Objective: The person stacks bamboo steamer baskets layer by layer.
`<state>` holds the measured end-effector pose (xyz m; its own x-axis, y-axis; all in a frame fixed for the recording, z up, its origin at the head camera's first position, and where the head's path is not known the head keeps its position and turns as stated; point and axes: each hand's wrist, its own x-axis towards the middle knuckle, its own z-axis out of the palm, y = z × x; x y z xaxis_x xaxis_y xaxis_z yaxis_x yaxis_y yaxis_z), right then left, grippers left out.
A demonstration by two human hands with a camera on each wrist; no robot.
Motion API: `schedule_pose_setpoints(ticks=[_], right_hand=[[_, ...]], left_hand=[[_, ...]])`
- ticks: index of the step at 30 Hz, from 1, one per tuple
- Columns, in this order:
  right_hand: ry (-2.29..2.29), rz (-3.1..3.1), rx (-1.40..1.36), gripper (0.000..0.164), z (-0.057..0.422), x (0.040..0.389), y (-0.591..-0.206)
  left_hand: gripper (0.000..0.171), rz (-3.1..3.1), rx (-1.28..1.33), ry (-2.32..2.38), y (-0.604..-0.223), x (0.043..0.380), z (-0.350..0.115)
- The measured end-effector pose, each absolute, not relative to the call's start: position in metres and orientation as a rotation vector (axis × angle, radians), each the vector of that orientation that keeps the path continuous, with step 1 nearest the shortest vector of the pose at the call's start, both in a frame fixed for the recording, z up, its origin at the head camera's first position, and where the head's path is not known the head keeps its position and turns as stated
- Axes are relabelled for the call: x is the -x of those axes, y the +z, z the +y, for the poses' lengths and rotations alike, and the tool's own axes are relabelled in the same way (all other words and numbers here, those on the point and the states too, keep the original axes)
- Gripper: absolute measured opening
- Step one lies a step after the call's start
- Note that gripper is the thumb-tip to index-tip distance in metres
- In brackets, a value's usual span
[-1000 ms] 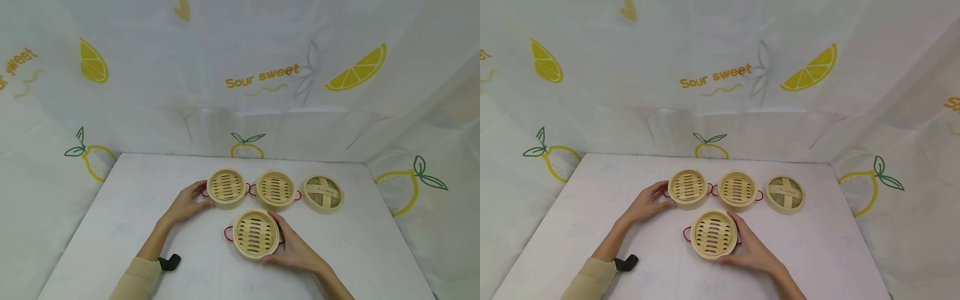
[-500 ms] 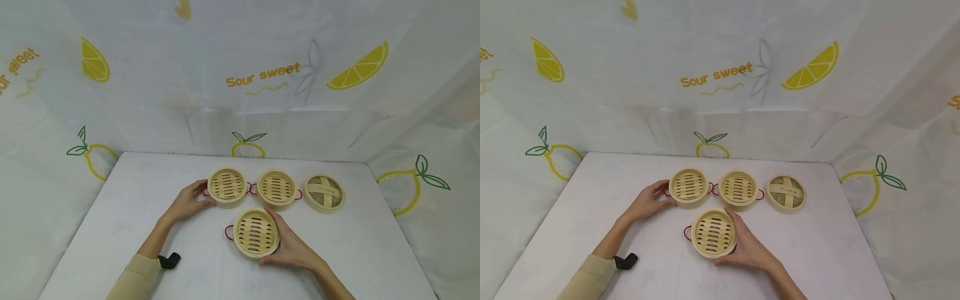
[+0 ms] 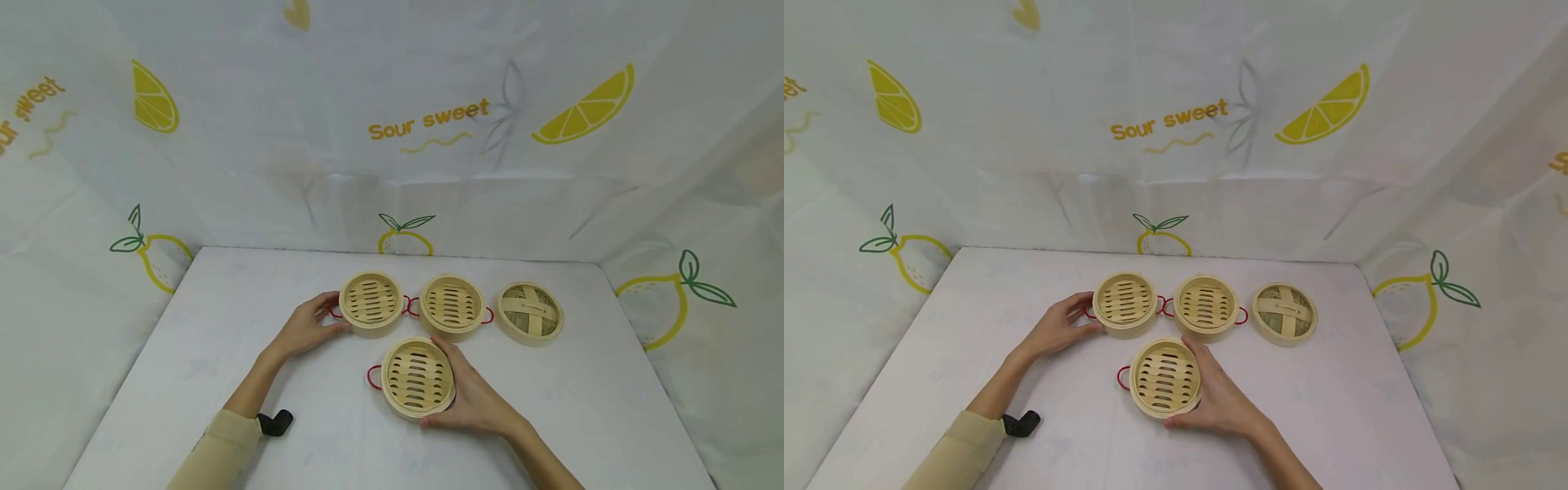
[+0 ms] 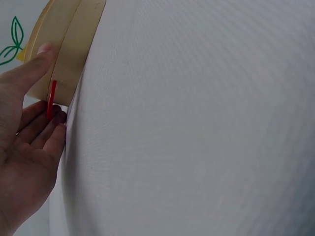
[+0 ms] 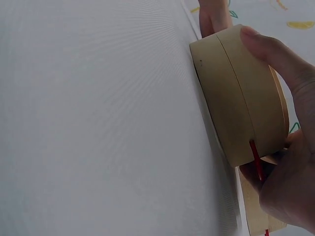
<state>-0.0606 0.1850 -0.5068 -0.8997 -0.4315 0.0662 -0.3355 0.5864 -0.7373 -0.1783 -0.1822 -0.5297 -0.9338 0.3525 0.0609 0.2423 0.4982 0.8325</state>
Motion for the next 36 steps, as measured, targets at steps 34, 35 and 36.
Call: schedule_pose_setpoints(ticks=[34, 35, 36], right_hand=[[-1.276, 2.720, 0.650, 0.141, 0.1789, 0.0624, -0.4995], [-1.277, 2.719, 0.651, 0.141, 0.1786, 0.0627, -0.4991], [-1.278, 2.718, 0.651, 0.141, 0.1782, 0.0629, -0.4988]], left_hand=[[0.078, 2.621, -0.517, 1.419, -0.5302, 0.1785, -0.1833], [0.078, 2.618, -0.516, 1.422, -0.5297, 0.1784, -0.1834], [0.078, 2.616, -0.513, 1.425, -0.5291, 0.1783, -0.1835]])
